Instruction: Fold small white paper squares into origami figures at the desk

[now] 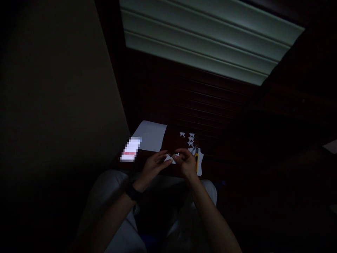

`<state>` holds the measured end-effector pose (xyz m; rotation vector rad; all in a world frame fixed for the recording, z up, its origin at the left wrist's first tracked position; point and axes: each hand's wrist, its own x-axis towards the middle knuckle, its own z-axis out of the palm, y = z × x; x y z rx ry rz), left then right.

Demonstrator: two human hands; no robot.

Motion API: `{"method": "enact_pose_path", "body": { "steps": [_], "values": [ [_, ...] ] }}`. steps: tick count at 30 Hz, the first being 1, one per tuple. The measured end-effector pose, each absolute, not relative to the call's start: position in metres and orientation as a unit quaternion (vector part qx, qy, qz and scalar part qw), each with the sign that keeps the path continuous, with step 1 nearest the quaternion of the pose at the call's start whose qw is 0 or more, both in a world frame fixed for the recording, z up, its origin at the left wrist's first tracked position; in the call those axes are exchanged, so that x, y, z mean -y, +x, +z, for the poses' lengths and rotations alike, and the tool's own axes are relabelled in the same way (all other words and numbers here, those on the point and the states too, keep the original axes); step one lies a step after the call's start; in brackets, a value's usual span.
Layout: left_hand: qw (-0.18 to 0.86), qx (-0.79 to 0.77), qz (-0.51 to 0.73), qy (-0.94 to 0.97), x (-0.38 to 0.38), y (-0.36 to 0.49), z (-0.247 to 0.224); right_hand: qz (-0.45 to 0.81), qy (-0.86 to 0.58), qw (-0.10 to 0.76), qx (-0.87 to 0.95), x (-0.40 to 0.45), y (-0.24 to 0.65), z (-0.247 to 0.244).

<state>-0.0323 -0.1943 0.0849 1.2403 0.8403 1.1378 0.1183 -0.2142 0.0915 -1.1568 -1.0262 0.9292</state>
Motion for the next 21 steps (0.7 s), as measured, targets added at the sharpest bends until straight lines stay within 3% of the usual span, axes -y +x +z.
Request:
{"method": "enact_pose_path", "body": {
  "steps": [4,11,21],
  "values": [
    [0.662,-0.330,0.463,0.487,0.1950,-0.0313,0.0858,0.384,-0.513,0.616,0.459,0.2155,0.1151,0.0934],
    [0.659,-0.394,0.481,0.423,0.1941,-0.0260,0.0806,0.339,-0.535,0.628,0.453,0.2147,0.1087,0.0926],
    [0.655,-0.416,0.483,0.406,0.1906,-0.0294,0.0816,0.436,-0.498,0.589,0.463,0.2150,0.1157,0.0910]
  ]
}}
